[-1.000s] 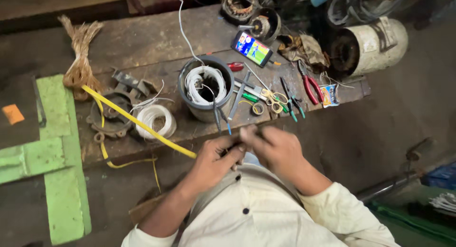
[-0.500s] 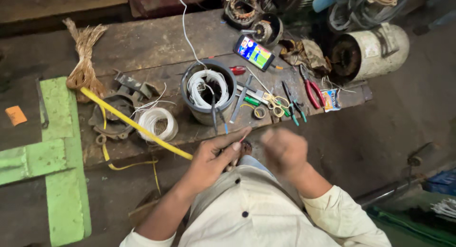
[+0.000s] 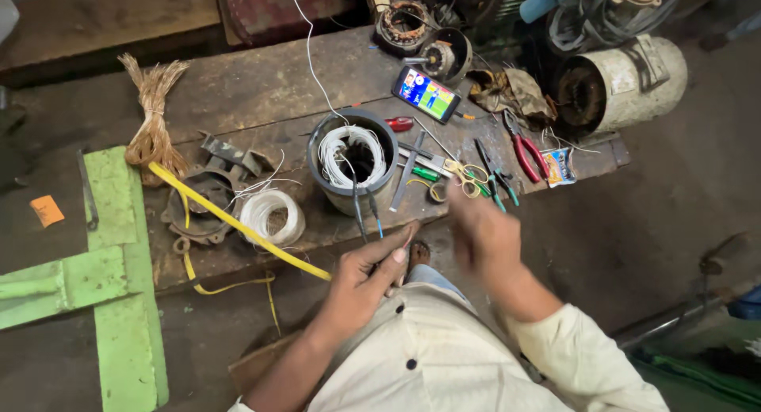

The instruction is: The person strips the insulation from several wires using pliers, twists the exposed strands together, and wraps the connection with electrical tape. They repeat this process for multiple wire pairs on a cluttered workbench.

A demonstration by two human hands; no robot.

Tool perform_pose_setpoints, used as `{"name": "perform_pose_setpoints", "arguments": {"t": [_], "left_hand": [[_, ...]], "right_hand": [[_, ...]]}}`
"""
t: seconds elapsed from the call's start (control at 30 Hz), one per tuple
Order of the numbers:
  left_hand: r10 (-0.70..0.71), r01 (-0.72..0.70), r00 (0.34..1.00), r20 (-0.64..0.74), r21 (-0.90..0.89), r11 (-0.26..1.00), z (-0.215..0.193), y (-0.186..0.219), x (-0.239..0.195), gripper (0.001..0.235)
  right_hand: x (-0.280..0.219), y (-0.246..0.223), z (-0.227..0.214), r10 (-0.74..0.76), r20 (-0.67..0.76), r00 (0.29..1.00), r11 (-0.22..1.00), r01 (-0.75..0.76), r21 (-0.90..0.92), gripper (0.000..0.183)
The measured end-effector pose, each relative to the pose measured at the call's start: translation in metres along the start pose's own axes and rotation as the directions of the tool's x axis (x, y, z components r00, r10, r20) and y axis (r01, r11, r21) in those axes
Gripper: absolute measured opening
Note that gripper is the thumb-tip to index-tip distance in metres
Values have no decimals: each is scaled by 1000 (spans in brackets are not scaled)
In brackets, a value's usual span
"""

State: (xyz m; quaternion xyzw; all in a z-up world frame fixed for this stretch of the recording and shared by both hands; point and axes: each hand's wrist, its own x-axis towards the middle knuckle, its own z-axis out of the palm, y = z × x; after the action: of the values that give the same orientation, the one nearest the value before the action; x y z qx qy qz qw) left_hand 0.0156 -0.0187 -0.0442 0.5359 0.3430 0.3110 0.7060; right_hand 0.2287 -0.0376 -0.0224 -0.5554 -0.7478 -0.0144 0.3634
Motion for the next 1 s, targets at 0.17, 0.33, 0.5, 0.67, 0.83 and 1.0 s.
{"name": "perform_pose_setpoints", "arguments": {"t": [0.17,0.33,0.5,0.67,0.83,1.0], "left_hand": [[15,-9,998,62,-87,996,-4,-2,-2,42],[-36,36,999,7,-55,998,0,-10,-8,35],[-8,8,1000,2,-93,996,-3,-10,-2,41],[-49,46,998,-37,-69,997,1,-7,-4,41],[43,-43,999,-16,-47,998,-5,-2,0,40],[-31,36,997,65,-73,997,-5,10,2,40]], "right_hand": [[-5,-4,6,20,144,989,1000,-18,-15,72],[-13,-1,5,-192,25,981,980,190,57,67],[-13,-1,13,115,123,986,989,-125,77,67],[-24,1,16,-161,194,968,986,166,-8,62],[-19,2,14,-89,-4,996,992,89,94,53],[4,9,13,147,143,979,983,-161,93,54]]}}
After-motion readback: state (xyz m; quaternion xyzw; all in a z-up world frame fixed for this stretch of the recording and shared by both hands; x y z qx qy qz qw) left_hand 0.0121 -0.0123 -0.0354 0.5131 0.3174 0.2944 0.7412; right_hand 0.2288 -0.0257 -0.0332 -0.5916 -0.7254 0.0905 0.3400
